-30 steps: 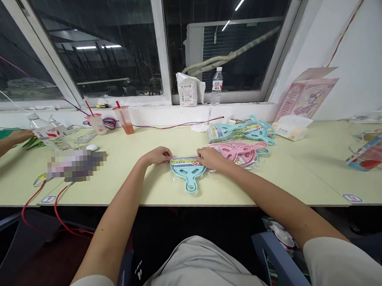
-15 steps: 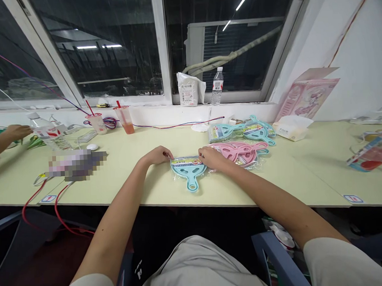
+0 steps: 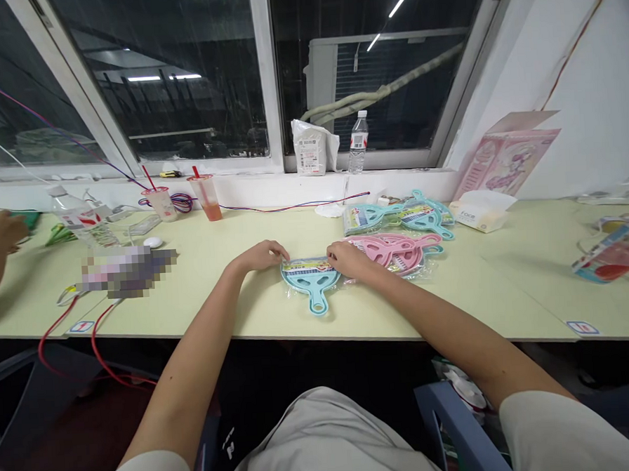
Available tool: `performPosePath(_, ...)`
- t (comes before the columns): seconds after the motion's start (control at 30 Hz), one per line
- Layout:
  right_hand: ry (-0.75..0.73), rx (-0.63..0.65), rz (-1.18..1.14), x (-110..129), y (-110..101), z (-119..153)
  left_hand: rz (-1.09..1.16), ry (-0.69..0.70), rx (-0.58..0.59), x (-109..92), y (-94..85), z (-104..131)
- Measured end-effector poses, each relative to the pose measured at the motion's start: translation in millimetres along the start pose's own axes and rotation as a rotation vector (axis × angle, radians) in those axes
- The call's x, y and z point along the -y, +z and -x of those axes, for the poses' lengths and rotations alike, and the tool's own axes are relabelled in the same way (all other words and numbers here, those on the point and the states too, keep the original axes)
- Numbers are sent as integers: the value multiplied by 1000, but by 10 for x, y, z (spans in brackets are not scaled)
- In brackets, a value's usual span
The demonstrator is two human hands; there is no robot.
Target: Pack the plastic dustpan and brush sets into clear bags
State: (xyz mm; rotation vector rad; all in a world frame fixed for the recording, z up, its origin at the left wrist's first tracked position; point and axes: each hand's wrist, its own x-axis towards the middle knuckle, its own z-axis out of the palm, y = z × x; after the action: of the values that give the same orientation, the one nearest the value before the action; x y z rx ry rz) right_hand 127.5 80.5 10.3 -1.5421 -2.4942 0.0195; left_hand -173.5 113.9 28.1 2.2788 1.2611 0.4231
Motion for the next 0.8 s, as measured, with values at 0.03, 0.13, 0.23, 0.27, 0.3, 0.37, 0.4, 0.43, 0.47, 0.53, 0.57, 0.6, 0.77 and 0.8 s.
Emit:
performPosePath(0.03,2,-2,-6,-5,7,-5,6,38,5,-12,9,0)
performPosePath(0.13,5,-4,-14,-19,25,-19,10,152,34,-64,55,-1)
performPosePath(0.23,17,3,-6,-29,36,-26,12,178,100,-78,112,-18)
performPosePath(0.27,21,5,-3,-32,38,-27,17,171,111,-68,125,-26)
performPosePath(0.3,24,5,-2,-35,40,-28,22,160,108,-53,134,-34)
performPosePath(0.37,24,4,-1,-39,43,-27,29,141,78,-19,140,-43)
performPosePath(0.4,22,3,0,-40,44,-26,35,134,60,-5,138,-44)
performPosePath(0.43,21,3,2,-41,44,-25,45,126,43,4,135,-43)
performPosePath(0.47,22,5,4,-40,43,-24,57,117,29,9,132,-40)
performPosePath(0.53,28,14,7,-38,40,-23,75,91,13,10,125,-34)
performPosePath(0.57,33,19,8,-37,37,-23,78,74,10,9,122,-31)
performPosePath(0.6,36,22,8,-36,36,-24,76,57,10,9,119,-30)
performPosePath(0.77,36,21,13,-33,33,-27,36,19,41,16,84,-27)
performPosePath(0.8,36,23,15,-32,32,-26,33,20,45,17,74,-25)
